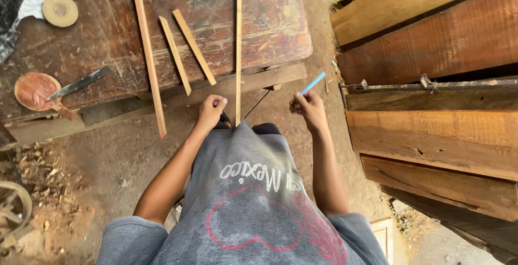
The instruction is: The person marks several thin wooden strips with a pencil on a workbench, then places one strip against a wooden cabinet door to check fit. The person retrieves a corded drill from a cabinet and walks toward a workbench.
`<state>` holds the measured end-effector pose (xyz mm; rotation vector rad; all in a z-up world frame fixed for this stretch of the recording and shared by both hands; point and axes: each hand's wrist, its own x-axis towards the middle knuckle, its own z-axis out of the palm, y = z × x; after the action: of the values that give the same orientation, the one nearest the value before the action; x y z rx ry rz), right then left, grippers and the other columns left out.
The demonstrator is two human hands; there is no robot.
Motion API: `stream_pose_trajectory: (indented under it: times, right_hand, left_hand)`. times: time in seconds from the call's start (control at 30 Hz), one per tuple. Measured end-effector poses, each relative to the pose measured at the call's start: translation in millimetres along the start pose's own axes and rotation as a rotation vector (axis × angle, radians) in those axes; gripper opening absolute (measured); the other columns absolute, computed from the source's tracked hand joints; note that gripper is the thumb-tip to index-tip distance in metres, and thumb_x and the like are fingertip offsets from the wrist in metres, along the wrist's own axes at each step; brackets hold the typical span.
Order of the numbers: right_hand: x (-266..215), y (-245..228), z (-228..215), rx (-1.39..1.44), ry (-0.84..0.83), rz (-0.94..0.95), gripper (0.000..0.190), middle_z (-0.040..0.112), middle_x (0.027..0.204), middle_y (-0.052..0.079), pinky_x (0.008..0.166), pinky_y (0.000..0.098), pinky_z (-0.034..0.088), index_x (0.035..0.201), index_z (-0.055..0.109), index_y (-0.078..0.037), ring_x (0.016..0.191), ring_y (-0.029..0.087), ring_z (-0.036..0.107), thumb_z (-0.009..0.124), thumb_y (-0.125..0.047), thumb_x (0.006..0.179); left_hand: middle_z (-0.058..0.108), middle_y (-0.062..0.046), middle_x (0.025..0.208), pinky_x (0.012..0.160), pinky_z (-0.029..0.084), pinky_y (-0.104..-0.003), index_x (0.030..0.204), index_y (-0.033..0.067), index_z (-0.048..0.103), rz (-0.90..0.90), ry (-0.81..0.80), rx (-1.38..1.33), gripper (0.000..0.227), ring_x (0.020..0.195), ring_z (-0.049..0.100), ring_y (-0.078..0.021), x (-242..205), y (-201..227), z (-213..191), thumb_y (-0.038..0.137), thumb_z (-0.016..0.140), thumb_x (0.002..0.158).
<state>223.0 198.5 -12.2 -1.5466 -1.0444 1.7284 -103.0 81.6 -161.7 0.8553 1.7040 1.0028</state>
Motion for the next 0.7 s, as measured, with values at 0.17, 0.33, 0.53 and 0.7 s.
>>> stream_pose_trajectory:
  times: [0.17, 0.33, 0.53, 0.7]
  right_hand:
    - [80.9, -43.6, 75.5, -0.433, -0.174, -0.182, 0.020, 0.071, 0.078, 0.006, 0.063, 0.0276, 0.055, 0.092, 0.069, 0.000, 0.069, 0.012, 0.067, 0.069, -0.019, 0.100]
    - [92.9, -50.2, 200.6, -0.739, -0.512, -0.385, 0.024, 0.074, 0.079, 0.013, 0.064, 0.0331, 0.057, 0.095, 0.071, 0.002, 0.069, 0.017, 0.071, 0.076, -0.021, 0.096]
    - [55.5, -51.5, 305.2, -0.897, -0.891, -0.654, 0.028, 0.074, 0.087, 0.023, 0.069, 0.0407, 0.057, 0.109, 0.073, 0.003, 0.074, 0.029, 0.072, 0.078, -0.019, 0.094]
    - [59.8, -52.9, 290.1, -0.887, -0.803, -0.610, 0.038, 0.078, 0.098, 0.016, 0.075, 0.0364, 0.062, 0.119, 0.070, 0.000, 0.083, 0.025, 0.077, 0.079, -0.025, 0.092]
  left_hand:
    - [0.070, -0.006, 0.089, 0.066, 0.055, -0.030, 0.111, 0.0043, 0.071, -0.059, 0.148, 0.012, 0.028, 0.074, 0.067, -0.0167, -18.2, 42.5, -55.1, 0.029, 0.070, 0.098]
    - [0.073, -0.007, 0.099, 0.076, 0.057, -0.031, 0.121, 0.0005, 0.069, 0.227, 0.371, 0.022, 0.030, 0.087, 0.070, -0.0164, -29.0, 93.0, -80.6, 0.023, 0.071, 0.101]
    - [0.073, -0.006, 0.089, 0.073, 0.055, -0.030, 0.111, -0.0013, 0.071, 0.164, 0.565, -0.074, 0.023, 0.081, 0.068, -0.0153, -12.1, 122.2, -114.4, 0.018, 0.073, 0.098]
    - [0.068, -0.005, 0.079, 0.065, 0.052, -0.033, 0.087, 0.0038, 0.069, 0.192, 0.597, 0.197, 0.012, 0.072, 0.063, -0.0155, 29.7, 86.7, -194.7, 0.008, 0.071, 0.098]
